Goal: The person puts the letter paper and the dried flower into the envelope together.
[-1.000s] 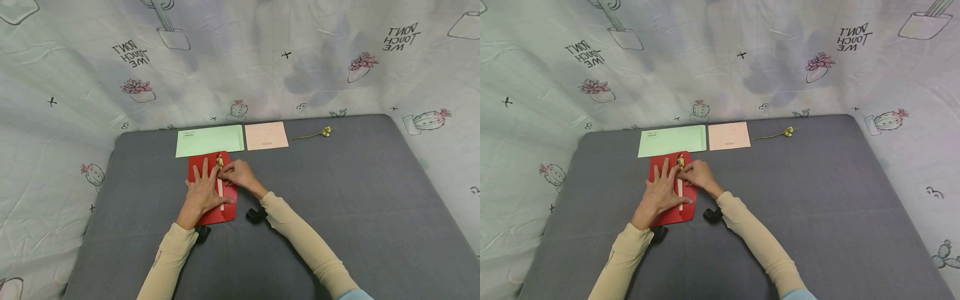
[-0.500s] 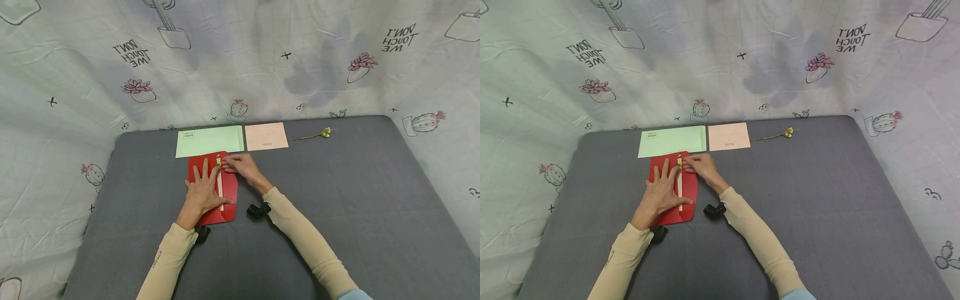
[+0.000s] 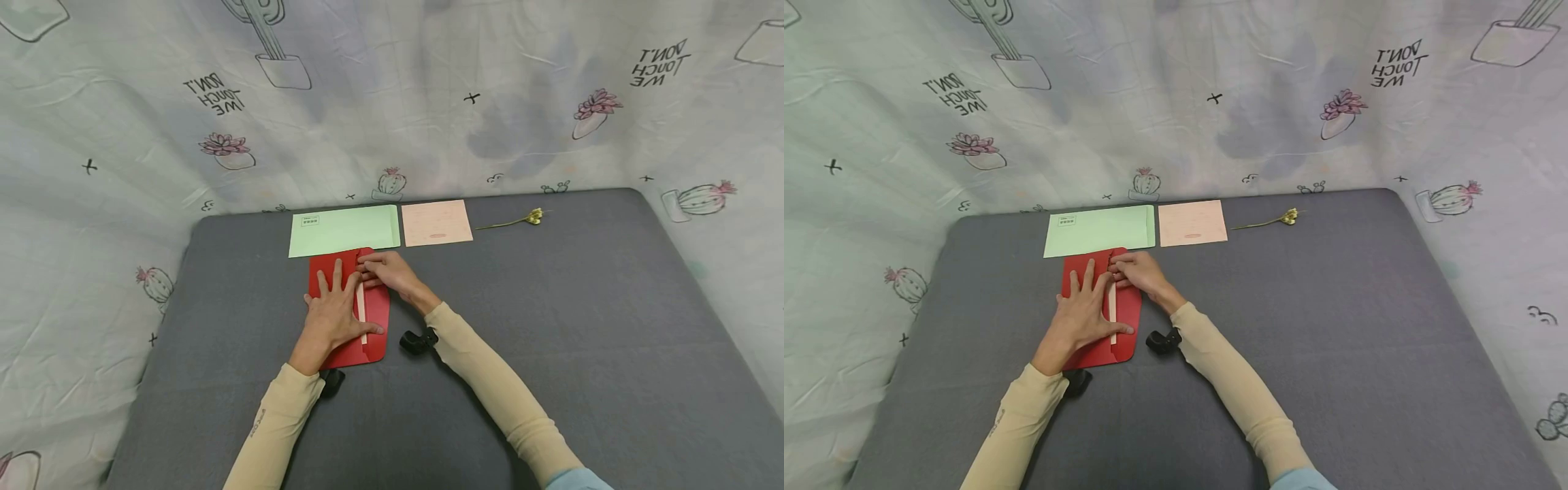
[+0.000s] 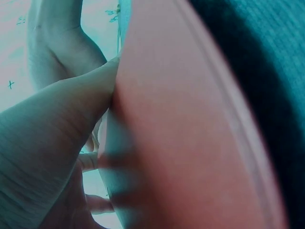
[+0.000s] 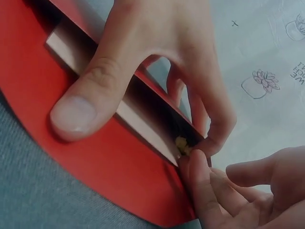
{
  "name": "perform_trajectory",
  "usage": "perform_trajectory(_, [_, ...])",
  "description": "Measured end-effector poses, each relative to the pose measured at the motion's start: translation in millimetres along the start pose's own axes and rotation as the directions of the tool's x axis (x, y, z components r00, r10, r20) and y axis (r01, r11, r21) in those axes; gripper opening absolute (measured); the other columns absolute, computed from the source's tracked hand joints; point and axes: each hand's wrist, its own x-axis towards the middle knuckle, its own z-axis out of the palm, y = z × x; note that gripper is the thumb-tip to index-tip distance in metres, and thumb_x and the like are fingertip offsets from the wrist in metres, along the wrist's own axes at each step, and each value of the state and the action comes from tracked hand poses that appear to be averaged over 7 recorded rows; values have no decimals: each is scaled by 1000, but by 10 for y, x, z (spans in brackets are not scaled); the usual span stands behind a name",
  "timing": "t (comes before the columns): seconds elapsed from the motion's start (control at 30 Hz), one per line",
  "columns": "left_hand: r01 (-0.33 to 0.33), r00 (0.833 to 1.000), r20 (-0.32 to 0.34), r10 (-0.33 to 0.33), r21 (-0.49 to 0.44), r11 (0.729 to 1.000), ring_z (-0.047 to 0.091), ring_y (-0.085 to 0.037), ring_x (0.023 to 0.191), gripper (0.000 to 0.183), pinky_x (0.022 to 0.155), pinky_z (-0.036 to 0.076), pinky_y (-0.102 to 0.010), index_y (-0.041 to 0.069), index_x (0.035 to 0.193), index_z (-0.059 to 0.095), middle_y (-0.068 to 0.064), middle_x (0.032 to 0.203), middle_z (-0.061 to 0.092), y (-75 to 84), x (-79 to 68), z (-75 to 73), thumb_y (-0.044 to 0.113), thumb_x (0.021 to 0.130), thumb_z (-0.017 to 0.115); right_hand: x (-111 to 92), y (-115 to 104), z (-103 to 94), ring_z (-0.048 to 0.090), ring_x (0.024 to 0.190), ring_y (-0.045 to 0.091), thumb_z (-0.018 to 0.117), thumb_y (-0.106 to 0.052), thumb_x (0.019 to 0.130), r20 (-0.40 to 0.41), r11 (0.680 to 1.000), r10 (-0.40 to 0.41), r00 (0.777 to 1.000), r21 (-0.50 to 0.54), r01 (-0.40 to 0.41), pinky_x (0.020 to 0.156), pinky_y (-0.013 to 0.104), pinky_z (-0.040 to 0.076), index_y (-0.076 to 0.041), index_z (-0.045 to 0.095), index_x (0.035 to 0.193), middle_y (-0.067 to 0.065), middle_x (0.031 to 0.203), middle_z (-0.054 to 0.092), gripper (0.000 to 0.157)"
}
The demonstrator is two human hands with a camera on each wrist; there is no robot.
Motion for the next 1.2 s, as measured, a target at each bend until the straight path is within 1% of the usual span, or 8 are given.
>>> perform_trajectory(0.13, [0, 1000, 8, 0, 4, 1000, 8, -49, 131, 118, 83, 27, -74, 23, 143, 16, -14, 151, 1, 8, 3, -17, 79, 50, 62, 10, -35, 32, 63, 92, 27, 44, -7, 95, 0, 1000, 25, 1000, -5, -25, 80, 37, 51, 5, 51, 124, 20, 115, 58, 32])
perform_trajectory(0.37, [9, 1000, 14, -9, 8, 1000, 8, -48, 132, 118, 83, 27, -74, 22, 144, 16, -13, 151, 1, 28, -20, -16, 78, 51, 63, -7, -24, 90, 57, 105, 27, 41, -6, 95, 33, 992, 83, 996, 97, -86, 85, 36, 49, 7, 42, 130, 23, 125, 50, 37])
perform_trajectory(0.5, [11, 1000, 16, -11, 8, 1000, 7, -49, 132, 117, 83, 26, -74, 21, 144, 16, -14, 151, 0, 31, -40, -1, 77, 52, 63, -60, -20, 110, 52, 111, 30, 40, -7, 96, 62, 987, 88, 994, 131, -95, 90, 38, 45, 5, 36, 134, 23, 132, 42, 40])
perform_trajectory(0.6, [12, 1000, 11, -12, 9, 1000, 8, -49, 132, 117, 83, 27, -74, 21, 144, 16, -14, 151, 1, 34, -55, 10, 77, 52, 63, -93, 6, 122, 49, 115, 31, 40, -7, 96, 70, 980, 91, 993, 171, -102, 92, 39, 44, 3, 34, 136, 21, 136, 38, 42])
perform_trajectory(0.73, [13, 1000, 3, -13, 5, 1000, 8, -48, 132, 117, 83, 27, -74, 21, 144, 16, -14, 151, 1, 57, -89, 13, 76, 52, 64, -162, 56, 131, 53, 111, 30, 43, -7, 95, 47, 964, 120, 992, 233, -128, 89, 38, 46, 0, 36, 136, 20, 133, 43, 42])
perform_trajectory(0.9, [36, 999, 13, -37, 17, 999, 8, -48, 132, 113, 83, 28, -73, 20, 143, 18, -14, 151, 0, 128, -192, -7, 70, 55, 68, -344, 59, 146, 58, 103, 28, 45, -11, 95, 83, 952, 162, 983, 248, -178, 88, 37, 47, 0, 36, 135, 19, 126, 48, 43])
perform_trajectory(1.07, [51, 998, 22, -51, 7, 999, 7, -48, 132, 113, 83, 27, -74, 21, 143, 17, -14, 151, 0, 214, -302, -16, 70, 55, 68, -485, 55, 117, 57, 105, 30, 46, -14, 95, 110, 952, 148, 983, 254, -171, 86, 37, 48, 1, 37, 135, 21, 125, 49, 44])
perform_trajectory(1.2, [68, 997, 34, -68, 3, 998, 7, -49, 132, 113, 84, 26, -74, 22, 144, 17, -15, 151, 1, 285, -399, -18, 71, 55, 67, -599, 37, 32, 55, 108, 33, 45, -14, 95, 152, 971, 95, 984, 205, -126, 88, 39, 47, 3, 35, 135, 22, 127, 48, 44])
